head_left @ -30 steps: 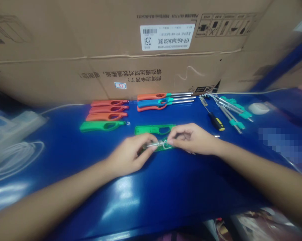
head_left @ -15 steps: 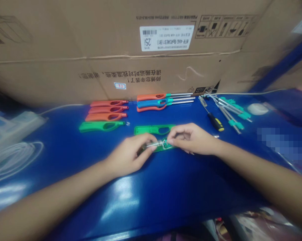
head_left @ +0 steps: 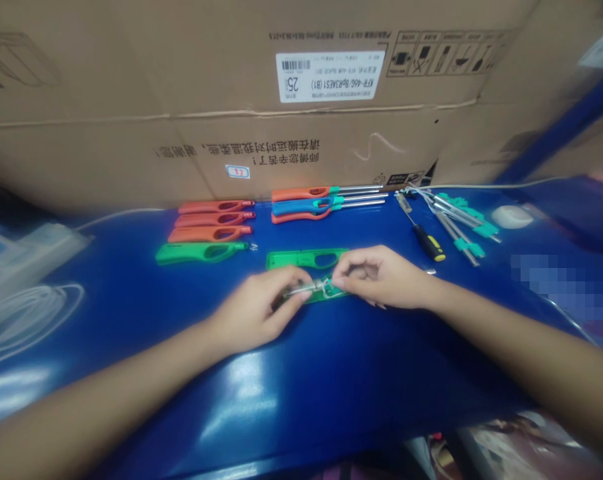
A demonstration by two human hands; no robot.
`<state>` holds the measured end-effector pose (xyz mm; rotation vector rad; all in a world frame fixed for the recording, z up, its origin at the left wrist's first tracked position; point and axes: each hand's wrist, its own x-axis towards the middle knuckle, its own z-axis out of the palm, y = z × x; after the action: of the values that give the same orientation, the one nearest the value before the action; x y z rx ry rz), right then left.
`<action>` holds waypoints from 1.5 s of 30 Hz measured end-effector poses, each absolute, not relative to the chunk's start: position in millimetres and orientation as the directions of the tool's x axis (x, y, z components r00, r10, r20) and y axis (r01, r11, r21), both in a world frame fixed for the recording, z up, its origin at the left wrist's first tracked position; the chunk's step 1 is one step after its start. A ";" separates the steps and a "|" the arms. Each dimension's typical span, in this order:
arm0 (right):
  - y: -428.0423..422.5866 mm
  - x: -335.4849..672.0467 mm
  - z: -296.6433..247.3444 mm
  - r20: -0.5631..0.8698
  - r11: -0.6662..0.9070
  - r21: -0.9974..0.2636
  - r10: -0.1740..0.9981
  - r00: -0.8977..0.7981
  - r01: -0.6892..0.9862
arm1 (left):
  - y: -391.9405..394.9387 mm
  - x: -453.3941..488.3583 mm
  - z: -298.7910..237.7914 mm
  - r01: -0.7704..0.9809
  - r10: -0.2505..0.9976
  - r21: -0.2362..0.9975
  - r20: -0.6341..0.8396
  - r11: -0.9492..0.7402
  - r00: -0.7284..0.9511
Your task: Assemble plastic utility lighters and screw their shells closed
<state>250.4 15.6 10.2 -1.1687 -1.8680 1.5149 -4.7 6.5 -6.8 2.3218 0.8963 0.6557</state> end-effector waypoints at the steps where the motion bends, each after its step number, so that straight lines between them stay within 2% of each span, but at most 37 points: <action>1: 15.5 250.5 10.3 -0.154 0.031 -0.946 0.834 -0.530 0.324 | 6.5 -4.7 -6.7 0.442 0.716 0.648 0.237 -0.620 0.657; 30: 15.4 250.2 10.5 -0.151 0.035 -0.947 0.828 -0.539 0.319 | 7.6 -5.0 -7.6 0.440 0.717 0.652 0.238 -0.618 0.655; 45: 14.2 249.4 5.8 -0.100 0.105 -0.936 0.836 -0.539 0.337 | 8.3 -4.9 -9.1 0.447 0.716 0.640 0.241 -0.625 0.655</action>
<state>249.4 14.2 5.8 -1.1412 -1.9285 1.4334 -4.9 8.3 -9.1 2.3322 0.9016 0.6584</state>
